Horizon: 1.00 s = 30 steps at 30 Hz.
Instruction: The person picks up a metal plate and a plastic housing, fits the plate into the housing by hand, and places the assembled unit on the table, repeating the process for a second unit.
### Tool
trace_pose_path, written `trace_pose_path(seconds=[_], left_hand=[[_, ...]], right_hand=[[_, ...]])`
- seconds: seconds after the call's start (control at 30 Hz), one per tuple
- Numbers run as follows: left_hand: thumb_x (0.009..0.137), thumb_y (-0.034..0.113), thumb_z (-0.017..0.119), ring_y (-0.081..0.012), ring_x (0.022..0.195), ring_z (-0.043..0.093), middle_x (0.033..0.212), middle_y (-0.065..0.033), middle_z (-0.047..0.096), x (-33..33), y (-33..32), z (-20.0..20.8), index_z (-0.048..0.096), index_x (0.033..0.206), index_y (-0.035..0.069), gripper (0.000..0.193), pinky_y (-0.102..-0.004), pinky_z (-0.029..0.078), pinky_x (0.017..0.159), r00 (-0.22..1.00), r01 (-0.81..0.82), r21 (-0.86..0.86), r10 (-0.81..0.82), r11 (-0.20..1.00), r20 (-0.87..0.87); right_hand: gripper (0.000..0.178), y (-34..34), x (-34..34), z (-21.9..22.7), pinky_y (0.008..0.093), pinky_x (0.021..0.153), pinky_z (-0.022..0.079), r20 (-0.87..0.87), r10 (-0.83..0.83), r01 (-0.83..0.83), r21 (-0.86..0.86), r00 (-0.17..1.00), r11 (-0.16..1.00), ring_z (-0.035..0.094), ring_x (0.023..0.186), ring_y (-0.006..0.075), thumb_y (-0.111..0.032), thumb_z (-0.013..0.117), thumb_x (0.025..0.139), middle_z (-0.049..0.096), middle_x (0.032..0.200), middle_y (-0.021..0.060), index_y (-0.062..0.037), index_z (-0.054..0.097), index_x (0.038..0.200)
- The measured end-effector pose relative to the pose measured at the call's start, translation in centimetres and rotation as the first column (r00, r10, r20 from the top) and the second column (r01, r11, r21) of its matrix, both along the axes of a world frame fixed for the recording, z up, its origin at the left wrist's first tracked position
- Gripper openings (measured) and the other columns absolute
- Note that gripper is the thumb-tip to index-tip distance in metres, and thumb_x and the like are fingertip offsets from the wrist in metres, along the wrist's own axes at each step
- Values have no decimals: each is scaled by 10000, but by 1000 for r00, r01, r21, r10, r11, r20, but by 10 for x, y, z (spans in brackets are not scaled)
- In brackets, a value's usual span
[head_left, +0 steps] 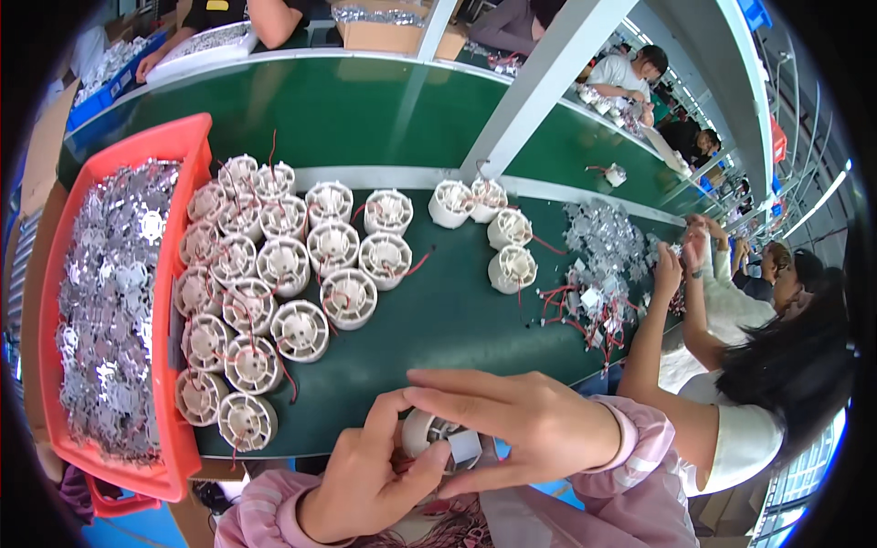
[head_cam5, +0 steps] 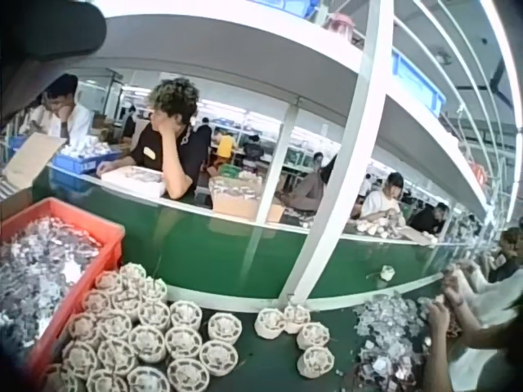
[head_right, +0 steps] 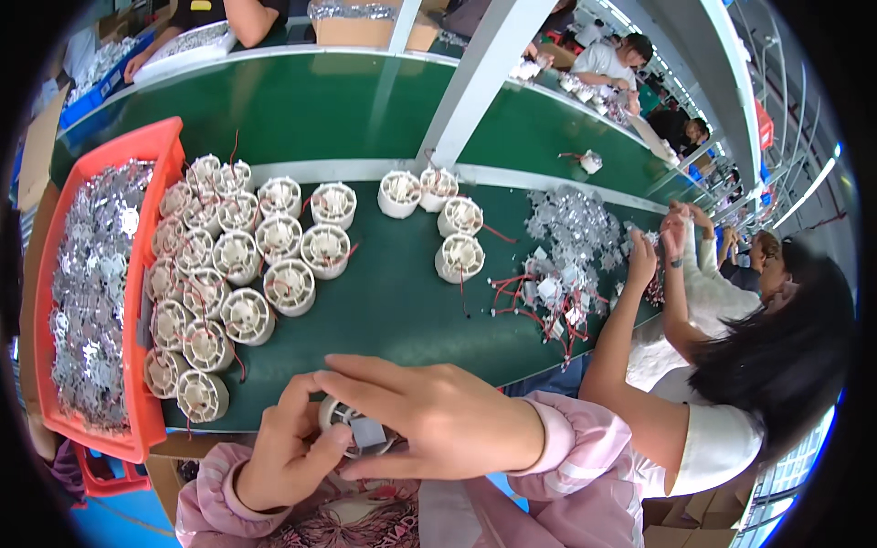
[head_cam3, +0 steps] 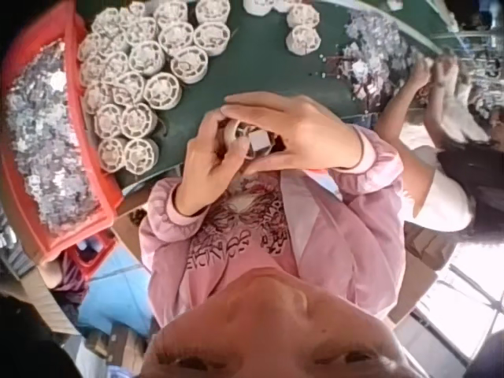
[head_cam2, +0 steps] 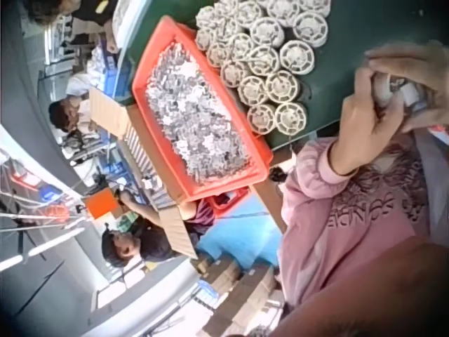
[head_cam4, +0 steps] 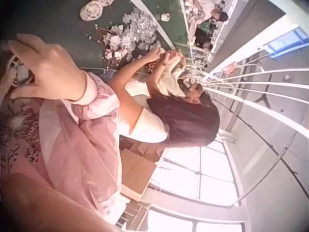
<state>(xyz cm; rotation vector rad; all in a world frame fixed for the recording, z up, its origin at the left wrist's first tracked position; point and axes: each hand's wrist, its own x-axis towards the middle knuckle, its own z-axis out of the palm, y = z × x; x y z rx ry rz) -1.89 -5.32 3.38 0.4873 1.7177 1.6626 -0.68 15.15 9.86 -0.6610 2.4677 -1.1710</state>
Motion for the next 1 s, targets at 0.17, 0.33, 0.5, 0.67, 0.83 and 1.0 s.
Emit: trace_pose_path(seconds=[0.17,0.33,0.5,0.67,0.83,1.0], left_hand=[[874,56,562,-203,962,590,1120,-183,578,-3,6,-28,251,1370,-76,600,-319,473,805,956,-190,429,266,883,-123],[807,41,625,-299,973,594,1150,-210,556,-22,6,-30,345,1329,-62,601,-360,479,836,338,-515,174,386,839,-858],[755,23,658,-328,924,603,1085,-204,585,-26,7,-42,521,1201,-35,470,-364,499,788,561,-324,139,308,936,-768],[797,7,618,-357,849,595,972,-156,602,-29,12,-44,601,1061,4,265,-391,500,751,645,-264,214,337,940,-686],[787,22,630,-355,909,574,998,-165,582,-24,7,-50,598,1063,-6,279,-405,481,810,695,-313,125,317,941,-646],[786,-2,623,-334,908,587,1025,-171,593,-25,5,-61,610,1081,-7,296,-385,479,781,715,-215,154,263,964,-648]], right_hand=[[567,1,-36,28,296,611,539,-376,76,-9,177,924,984,648,839,211,-118,770,728,577,1204,194,7,557,1239],[481,16,-164,35,262,529,522,-656,-168,307,102,736,946,622,770,113,-146,747,732,632,1013,140,-10,592,1166],[511,32,-311,-1,287,460,522,-357,-357,472,321,863,821,624,564,161,-246,729,766,665,887,143,28,579,1171],[556,51,-356,-43,351,580,564,-154,-413,419,591,898,689,678,670,259,-292,720,763,671,940,196,33,578,1192],[481,24,-285,22,396,849,507,-328,14,254,757,945,602,650,930,347,-199,672,764,655,1043,237,17,592,1186],[312,-5,-132,54,403,743,511,-281,169,127,790,945,600,642,863,317,-93,710,703,659,969,150,-20,660,1002]])
